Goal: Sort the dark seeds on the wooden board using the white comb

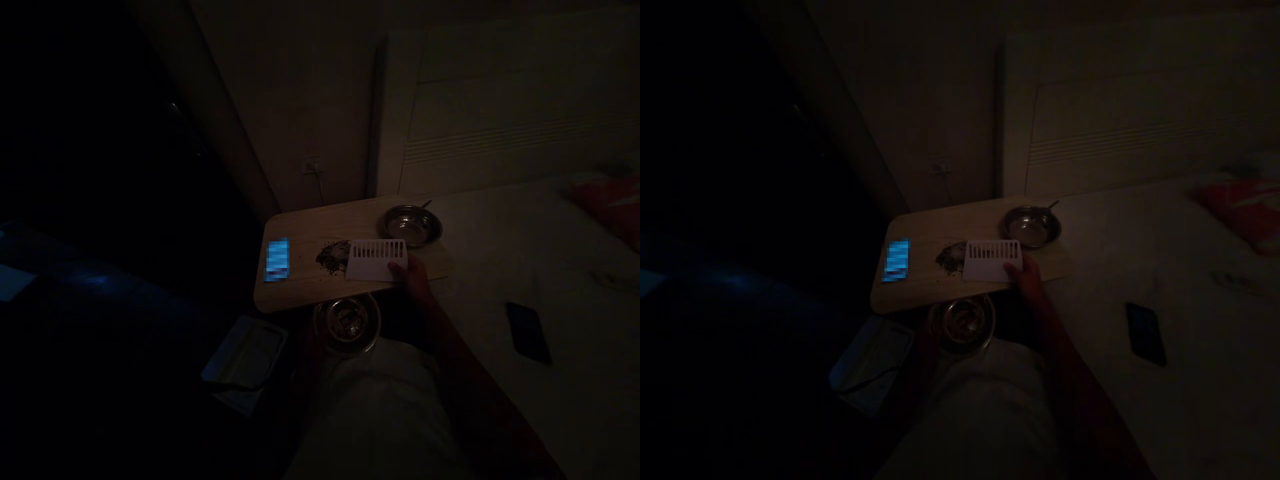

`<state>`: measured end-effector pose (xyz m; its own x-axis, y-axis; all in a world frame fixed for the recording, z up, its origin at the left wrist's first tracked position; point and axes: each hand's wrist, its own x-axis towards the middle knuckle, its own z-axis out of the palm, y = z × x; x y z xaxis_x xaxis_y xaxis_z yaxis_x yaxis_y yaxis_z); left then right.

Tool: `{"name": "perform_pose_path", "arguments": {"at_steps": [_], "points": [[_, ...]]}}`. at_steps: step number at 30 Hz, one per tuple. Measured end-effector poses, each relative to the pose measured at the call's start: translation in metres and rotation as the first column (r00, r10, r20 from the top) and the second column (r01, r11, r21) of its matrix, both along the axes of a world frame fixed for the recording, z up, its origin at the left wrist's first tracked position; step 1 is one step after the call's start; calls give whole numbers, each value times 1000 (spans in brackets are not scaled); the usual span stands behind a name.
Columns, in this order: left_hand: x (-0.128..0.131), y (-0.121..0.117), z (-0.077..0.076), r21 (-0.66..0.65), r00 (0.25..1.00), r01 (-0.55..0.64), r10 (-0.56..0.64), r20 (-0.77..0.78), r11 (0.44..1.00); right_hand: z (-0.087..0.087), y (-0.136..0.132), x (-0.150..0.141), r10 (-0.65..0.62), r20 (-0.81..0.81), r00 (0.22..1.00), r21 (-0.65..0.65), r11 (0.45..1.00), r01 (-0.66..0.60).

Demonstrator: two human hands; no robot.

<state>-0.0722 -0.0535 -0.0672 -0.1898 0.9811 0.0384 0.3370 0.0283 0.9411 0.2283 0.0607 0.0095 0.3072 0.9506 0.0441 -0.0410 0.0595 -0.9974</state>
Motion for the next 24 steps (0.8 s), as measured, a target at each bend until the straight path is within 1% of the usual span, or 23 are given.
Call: {"name": "perform_pose_path", "arguments": {"at_steps": [4,9,12,15,19,22,24], "points": [[1,-2,1,-33,1000,-26,25,-10,999,0,1,0,-23,7,1000,-4,1000,23],[2,-2,-1,-40,999,-20,21,29,999,-2,2,1,35,13,999,7,999,-35],[0,-1,-6,-26,1000,-19,19,17,999,-1,1,1,50,-3,999,0,999,-50],[-2,1,-14,-37,1000,-7,8,18,999,0,0,1,71,-41,997,-6,997,-72],[-2,4,-21,-16,1000,-12,12,28,1000,2,-1,2,87,-28,996,-4,996,-87],[0,4,-19,-24,999,-38,38,12,999,5,-2,3,120,-20,993,-33,992,-120],[0,3,-16,-25,999,-30,31,26,999,6,-3,4,152,-34,988,-51,987,-154]]}}
